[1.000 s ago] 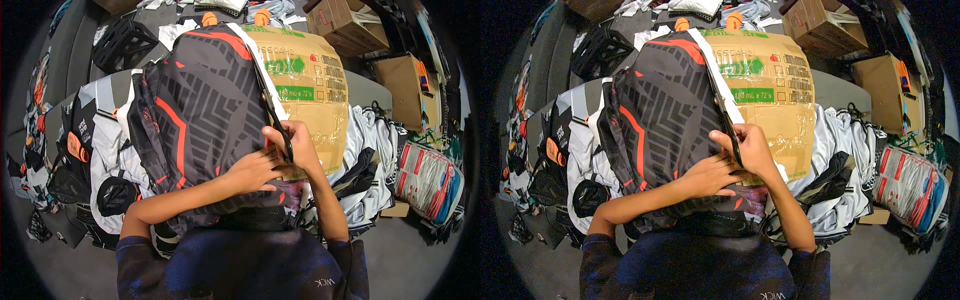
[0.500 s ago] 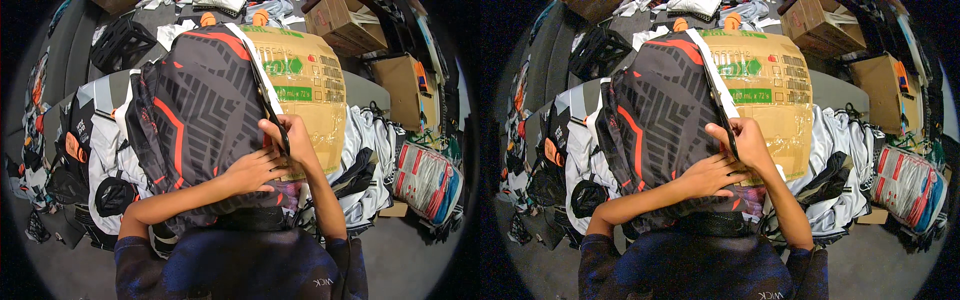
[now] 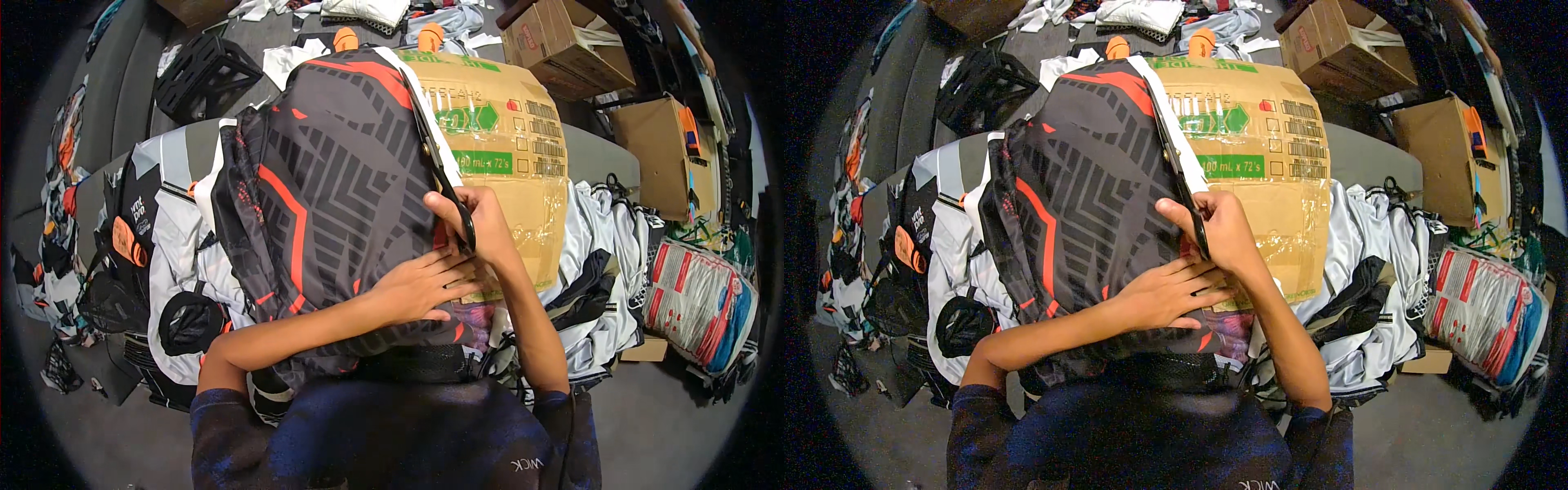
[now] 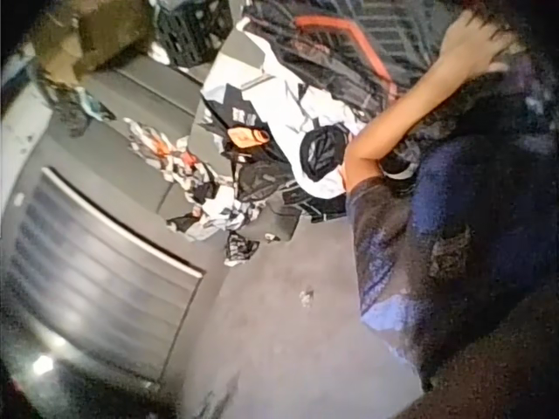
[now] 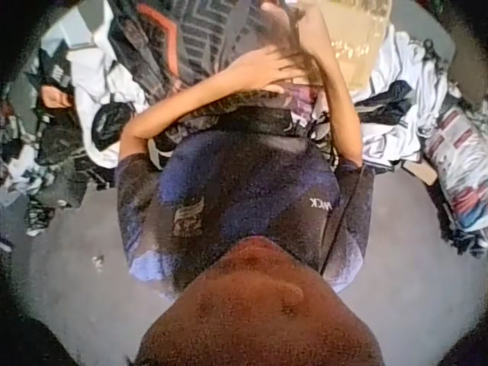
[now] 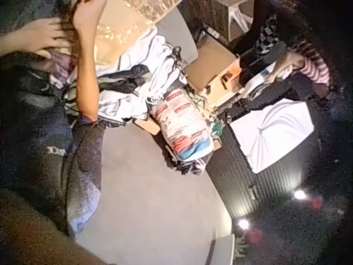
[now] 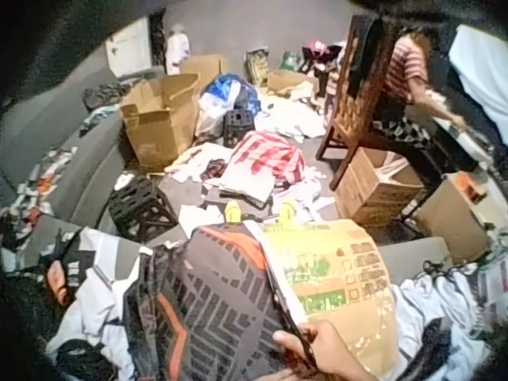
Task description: Using scissors to cut along the edges of a patterned fabric bag.
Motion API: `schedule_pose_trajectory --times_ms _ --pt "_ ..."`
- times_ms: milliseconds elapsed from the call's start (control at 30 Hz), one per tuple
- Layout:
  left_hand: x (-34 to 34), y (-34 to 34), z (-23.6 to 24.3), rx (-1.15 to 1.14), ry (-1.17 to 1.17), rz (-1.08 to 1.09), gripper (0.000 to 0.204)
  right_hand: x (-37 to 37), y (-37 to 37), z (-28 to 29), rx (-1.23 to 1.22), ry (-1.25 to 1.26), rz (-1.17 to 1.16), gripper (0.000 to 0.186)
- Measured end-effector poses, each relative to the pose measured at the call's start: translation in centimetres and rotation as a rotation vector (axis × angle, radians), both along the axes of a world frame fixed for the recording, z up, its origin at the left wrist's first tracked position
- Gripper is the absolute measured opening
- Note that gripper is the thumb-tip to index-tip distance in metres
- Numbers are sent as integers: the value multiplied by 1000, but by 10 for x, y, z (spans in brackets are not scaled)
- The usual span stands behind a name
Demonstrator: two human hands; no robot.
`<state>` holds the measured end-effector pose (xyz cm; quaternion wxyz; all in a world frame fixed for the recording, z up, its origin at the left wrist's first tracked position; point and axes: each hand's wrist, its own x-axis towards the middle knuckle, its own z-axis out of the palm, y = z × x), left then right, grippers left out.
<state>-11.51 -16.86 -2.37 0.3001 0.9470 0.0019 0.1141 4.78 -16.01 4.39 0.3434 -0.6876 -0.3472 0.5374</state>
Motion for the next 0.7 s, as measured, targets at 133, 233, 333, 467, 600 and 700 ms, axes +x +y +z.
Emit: schedule_pose_trajectory --times_ms 133,233,333,467,600,700 --pt "-1 0 0 -1 13 -8 67 -1 0 -2 16 1 -4 40" --pt "-2 -1 -1 5 40 -13 67 -1 0 -2 2 77 -41 44" --pt "0 0 1 0 14 -13 67 0 4 -1 -6 78 -49 44" --pt "2 1 2 -9 -8 -13 67 1 7 -1 -17 65 -50 45" --pt "2 0 0 -20 -1 -22 68 1 8 -2 -28 25 -38 45" --pt "1 0 0 -16 29 -29 68 -1 8 -1 -5 17 -36 46"
